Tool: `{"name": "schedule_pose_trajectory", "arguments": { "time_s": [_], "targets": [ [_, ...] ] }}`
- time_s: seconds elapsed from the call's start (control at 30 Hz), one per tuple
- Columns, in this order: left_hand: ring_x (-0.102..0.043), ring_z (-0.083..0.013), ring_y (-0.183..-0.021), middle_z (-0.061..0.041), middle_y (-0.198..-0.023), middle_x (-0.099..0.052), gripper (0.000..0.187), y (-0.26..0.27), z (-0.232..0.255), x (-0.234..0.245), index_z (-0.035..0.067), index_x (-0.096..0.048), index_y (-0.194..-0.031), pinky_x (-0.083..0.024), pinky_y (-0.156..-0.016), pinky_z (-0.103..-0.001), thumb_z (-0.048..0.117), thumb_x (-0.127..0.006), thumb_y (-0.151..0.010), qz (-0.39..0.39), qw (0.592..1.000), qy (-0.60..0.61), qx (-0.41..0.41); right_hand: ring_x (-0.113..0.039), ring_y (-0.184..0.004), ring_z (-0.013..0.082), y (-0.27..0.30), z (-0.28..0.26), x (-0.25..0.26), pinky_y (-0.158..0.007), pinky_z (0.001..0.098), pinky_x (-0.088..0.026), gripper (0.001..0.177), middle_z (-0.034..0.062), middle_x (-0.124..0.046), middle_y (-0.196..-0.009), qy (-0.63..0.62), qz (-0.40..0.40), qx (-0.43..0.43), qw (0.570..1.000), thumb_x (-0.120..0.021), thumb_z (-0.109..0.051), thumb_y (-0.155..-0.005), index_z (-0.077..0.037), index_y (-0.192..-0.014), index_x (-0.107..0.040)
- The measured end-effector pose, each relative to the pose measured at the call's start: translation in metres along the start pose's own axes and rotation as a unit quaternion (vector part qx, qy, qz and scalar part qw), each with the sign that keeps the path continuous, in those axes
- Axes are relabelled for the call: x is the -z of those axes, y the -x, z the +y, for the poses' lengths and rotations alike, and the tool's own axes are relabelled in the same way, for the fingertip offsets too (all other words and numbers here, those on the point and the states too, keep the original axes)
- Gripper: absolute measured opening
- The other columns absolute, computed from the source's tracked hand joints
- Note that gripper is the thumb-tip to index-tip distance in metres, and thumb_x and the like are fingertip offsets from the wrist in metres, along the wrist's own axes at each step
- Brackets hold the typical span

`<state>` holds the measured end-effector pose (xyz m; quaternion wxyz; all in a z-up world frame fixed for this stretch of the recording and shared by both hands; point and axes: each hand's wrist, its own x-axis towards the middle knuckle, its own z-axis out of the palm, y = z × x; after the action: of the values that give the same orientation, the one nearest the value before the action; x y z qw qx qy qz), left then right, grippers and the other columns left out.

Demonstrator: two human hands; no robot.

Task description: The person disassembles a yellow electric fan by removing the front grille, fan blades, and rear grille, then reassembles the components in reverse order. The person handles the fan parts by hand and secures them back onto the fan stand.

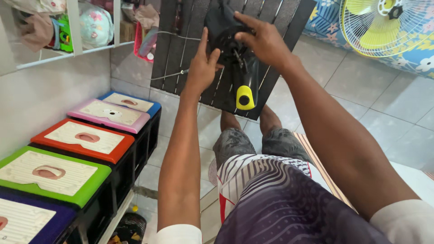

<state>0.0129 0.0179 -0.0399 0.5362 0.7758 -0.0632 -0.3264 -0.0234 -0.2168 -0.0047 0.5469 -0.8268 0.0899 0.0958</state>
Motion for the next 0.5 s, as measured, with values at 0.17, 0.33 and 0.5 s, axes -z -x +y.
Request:
{"name": "schedule_pose_trajectory", "arguments": {
  "time_s": [0.17, 0.33, 0.5],
  "targets": [
    [-0.083, -0.0235, -0.081, -0.020, -0.106, -0.078, 0.066, -0.021, -0.019, 0.002, 0.027, -0.021, -0.167, -0.064, -0.075, -0.034, 0.038, -0.057, -0.112, 0.023, 0.999, -0.021, 0.019, -0.074, -0.108, 0.0273, -0.026, 0.011, -0.002, -0.091, 0.0376, -0.056, 0.048, 0.0228, -0.073, -0.124, 0.062, 0.024, 0.055, 0.996, -0.075, -0.020, -0.104, -0.005, -0.147, -0.059],
    [-0.080, -0.0271, -0.090, -0.022, -0.117, -0.075, 0.063, -0.040, -0.033, -0.004, 0.031, -0.012, -0.169, -0.060, -0.081, -0.037, 0.040, -0.048, -0.118, 0.045, 0.996, -0.049, -0.054, -0.074, -0.094, 0.0239, -0.040, 0.010, -0.004, -0.083, 0.0358, -0.056, 0.046, 0.0227, -0.074, -0.114, 0.074, 0.029, 0.015, 0.997, -0.073, -0.023, -0.105, -0.007, -0.146, -0.060],
    [-0.082, -0.0272, -0.079, -0.022, -0.127, -0.069, 0.065, -0.045, -0.027, -0.002, 0.029, -0.008, -0.164, -0.068, -0.069, -0.035, 0.039, -0.045, -0.111, 0.009, 0.997, 0.074, 0.021, -0.067, -0.079, 0.0157, -0.043, 0.002, -0.005, -0.074, 0.0343, -0.054, 0.048, 0.0165, -0.073, -0.102, 0.011, -0.025, -0.056, 0.998, -0.058, -0.022, -0.112, -0.014, -0.158, -0.047]
  ]
}}
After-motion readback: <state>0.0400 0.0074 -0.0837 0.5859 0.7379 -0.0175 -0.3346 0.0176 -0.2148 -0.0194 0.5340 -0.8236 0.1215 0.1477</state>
